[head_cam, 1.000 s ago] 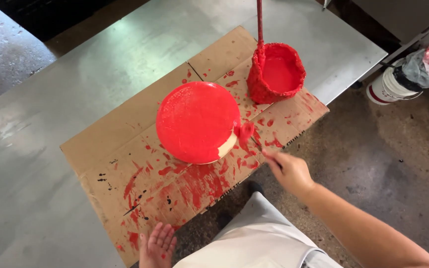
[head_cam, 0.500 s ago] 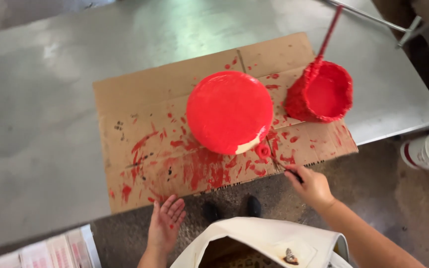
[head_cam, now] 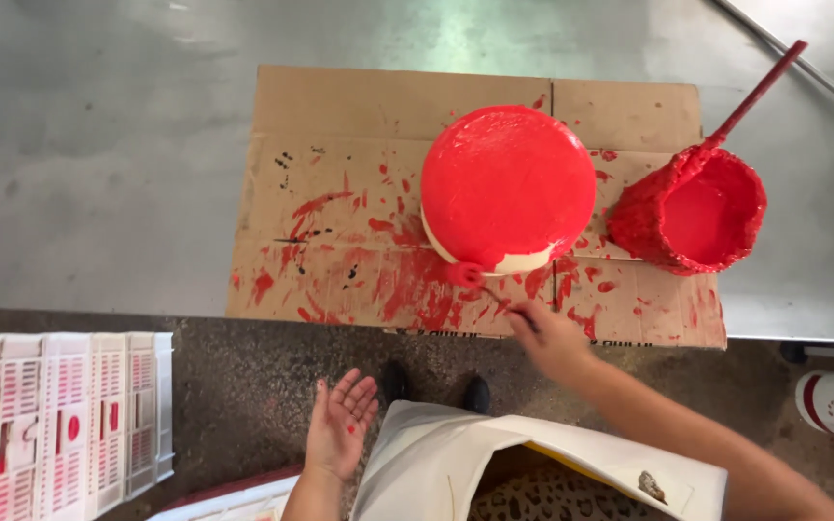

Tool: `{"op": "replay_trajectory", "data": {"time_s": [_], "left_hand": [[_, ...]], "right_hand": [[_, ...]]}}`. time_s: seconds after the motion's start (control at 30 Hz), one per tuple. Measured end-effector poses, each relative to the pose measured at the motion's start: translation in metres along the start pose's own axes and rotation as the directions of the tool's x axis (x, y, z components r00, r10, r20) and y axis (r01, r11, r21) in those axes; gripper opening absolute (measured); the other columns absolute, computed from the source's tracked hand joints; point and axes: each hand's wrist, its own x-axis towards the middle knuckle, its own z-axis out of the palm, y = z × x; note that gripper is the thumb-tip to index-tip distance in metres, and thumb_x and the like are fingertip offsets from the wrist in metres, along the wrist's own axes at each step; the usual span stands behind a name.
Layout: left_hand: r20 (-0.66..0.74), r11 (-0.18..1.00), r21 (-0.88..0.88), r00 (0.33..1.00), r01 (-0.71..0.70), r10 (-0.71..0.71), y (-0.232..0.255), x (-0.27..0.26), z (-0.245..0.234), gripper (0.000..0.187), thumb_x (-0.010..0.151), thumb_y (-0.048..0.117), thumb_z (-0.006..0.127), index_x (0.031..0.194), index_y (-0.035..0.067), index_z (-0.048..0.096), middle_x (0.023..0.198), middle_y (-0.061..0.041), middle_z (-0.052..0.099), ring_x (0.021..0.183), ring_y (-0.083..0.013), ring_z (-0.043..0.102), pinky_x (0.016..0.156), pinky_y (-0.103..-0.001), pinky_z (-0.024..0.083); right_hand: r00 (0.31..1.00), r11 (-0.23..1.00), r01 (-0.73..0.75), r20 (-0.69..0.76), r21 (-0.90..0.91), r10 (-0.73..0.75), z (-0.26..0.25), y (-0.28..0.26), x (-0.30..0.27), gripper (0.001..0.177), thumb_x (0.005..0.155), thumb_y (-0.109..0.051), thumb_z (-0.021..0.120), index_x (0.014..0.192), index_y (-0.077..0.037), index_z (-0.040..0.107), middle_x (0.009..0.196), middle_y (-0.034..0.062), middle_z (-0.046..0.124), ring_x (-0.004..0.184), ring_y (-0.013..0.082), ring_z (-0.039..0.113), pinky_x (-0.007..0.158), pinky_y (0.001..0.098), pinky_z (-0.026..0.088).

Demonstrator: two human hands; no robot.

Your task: Applying red wax to cheese wheels using an applicator and placing them into crates

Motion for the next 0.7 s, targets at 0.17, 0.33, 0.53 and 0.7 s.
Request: {"op": "replay_trajectory", "data": {"time_s": [0.17, 0.33, 0.53, 0.7], "left_hand": [[-0.032, 0.999, -0.041, 0.999, -0.008, 0.007, -0.014, -0.010, -0.002, 0.078, 0.096, 0.063, 0.039, 0.146, 0.005, 0.053, 0.137, -0.023, 0.061, 0.130, -0.0323, 0.055, 0.111, -0.043, 0.039], [-0.014, 0.994, -0.097, 0.999, -0.041, 0.040, -0.029, -0.017, 0.000, 0.077, 0.097, 0.062, 0.040, 0.146, 0.005, 0.053, 0.133, -0.024, 0.062, 0.125, -0.0317, 0.057, 0.106, -0.042, 0.042], [-0.039, 0.999, -0.032, 0.999, -0.012, 0.011, -0.049, -0.011, 0.003, 0.078, 0.097, 0.063, 0.036, 0.146, 0.006, 0.054, 0.136, -0.023, 0.063, 0.128, -0.0323, 0.057, 0.107, -0.043, 0.040], [-0.022, 0.999, -0.038, 0.999, -0.026, 0.025, -0.033, -0.022, 0.025, 0.075, 0.098, 0.060, 0.037, 0.147, 0.005, 0.054, 0.138, -0.024, 0.061, 0.133, -0.0341, 0.055, 0.111, -0.044, 0.039]], "right_hand": [[0.977, 0.971, -0.197, 0.051, -0.136, 0.205, -0.081, 0.065, -0.015, 0.029, 0.103, -0.036, 0.054, 0.123, -0.019, 0.067, 0.089, 0.0040, 0.077, 0.069, 0.0161, 0.068, 0.064, 0.0295, 0.058], [0.993, 0.994, 0.049, 0.109, -0.096, -0.038, -0.137, 0.105, 0.006, 0.039, 0.101, -0.031, 0.055, 0.134, -0.018, 0.072, 0.072, 0.0022, 0.062, 0.060, 0.0155, 0.054, 0.059, 0.0300, 0.043], [0.943, 0.993, -0.114, 0.315, 0.001, 0.108, -0.078, -0.038, -0.002, 0.035, 0.106, -0.031, 0.050, 0.122, -0.009, 0.072, 0.077, 0.0051, 0.064, 0.064, 0.0170, 0.055, 0.057, 0.0298, 0.044], [0.927, 0.925, -0.122, 0.375, 0.360, -0.023, -0.086, -0.001, 0.009, 0.028, 0.108, -0.026, 0.052, 0.103, -0.002, 0.067, 0.062, 0.0015, 0.042, 0.050, 0.0130, 0.036, 0.044, 0.0270, 0.028]]}}
